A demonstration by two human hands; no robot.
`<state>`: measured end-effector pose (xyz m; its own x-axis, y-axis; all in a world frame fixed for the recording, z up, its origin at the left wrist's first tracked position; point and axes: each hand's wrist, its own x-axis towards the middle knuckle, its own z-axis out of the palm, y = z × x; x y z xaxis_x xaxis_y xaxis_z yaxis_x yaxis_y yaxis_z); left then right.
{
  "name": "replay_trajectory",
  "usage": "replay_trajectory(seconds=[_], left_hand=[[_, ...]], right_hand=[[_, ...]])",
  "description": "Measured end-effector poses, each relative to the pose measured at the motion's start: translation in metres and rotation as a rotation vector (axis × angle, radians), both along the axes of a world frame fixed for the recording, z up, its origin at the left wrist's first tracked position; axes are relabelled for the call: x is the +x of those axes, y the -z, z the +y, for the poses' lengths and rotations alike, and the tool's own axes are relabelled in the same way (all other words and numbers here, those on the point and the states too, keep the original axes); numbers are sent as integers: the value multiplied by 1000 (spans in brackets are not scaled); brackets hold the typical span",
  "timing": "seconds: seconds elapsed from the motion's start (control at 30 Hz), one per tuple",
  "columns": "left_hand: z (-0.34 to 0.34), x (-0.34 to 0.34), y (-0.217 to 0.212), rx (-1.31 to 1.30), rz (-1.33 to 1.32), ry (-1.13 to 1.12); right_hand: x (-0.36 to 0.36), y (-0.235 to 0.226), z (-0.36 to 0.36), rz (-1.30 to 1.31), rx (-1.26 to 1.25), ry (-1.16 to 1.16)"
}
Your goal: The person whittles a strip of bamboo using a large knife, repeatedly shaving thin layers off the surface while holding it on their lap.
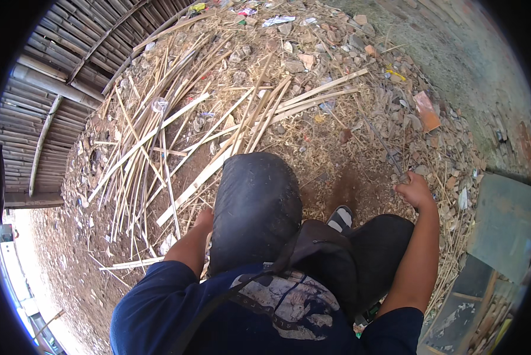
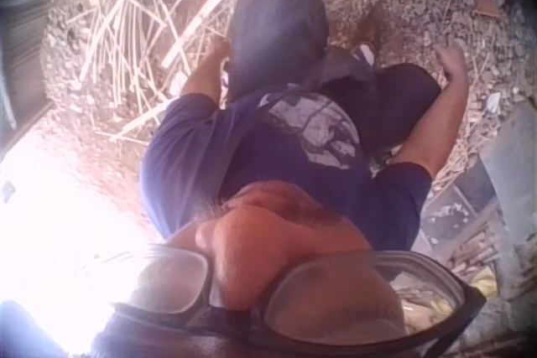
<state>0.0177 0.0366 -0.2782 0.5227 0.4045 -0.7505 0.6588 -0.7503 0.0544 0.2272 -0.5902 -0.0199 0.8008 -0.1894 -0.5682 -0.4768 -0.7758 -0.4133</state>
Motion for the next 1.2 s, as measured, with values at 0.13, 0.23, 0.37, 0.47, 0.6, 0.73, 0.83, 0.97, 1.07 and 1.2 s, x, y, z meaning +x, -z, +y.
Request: replay_trajectory(seconds=[0.13,0.23,0.37,0.47,0.6,0.73,0.83,0.97,1.07,1.2], left_hand=[[-3,-9,-7,109,-124,-57],[0,-13,-14,104,-188,-93],[14,-19,-14,134,-282,-169],[21,-19,-15,138,-419,-164],[28,-16,-19,167,-673,-116],[32,-2,-30,239,-635,-102],[42,9,-37,240,-722,-87],[50,27,-57,263,-665,-83],[60,32,-64,374,-709,-35],[83,28,-68,442,-880,-4]], right_hand=[[-1,1,-1,-26,4,-11],[-3,-4,5,-23,-6,-4],[-3,-12,13,-15,-15,-6],[-3,-11,15,-30,-16,-2],[-6,-14,17,-64,-34,4],[-7,-18,19,-54,-40,-1],[-7,-19,19,-59,-40,-3],[-8,-16,13,-59,-21,-3],[-9,-21,17,-76,-26,-16],[-7,-20,16,-87,0,-25]])
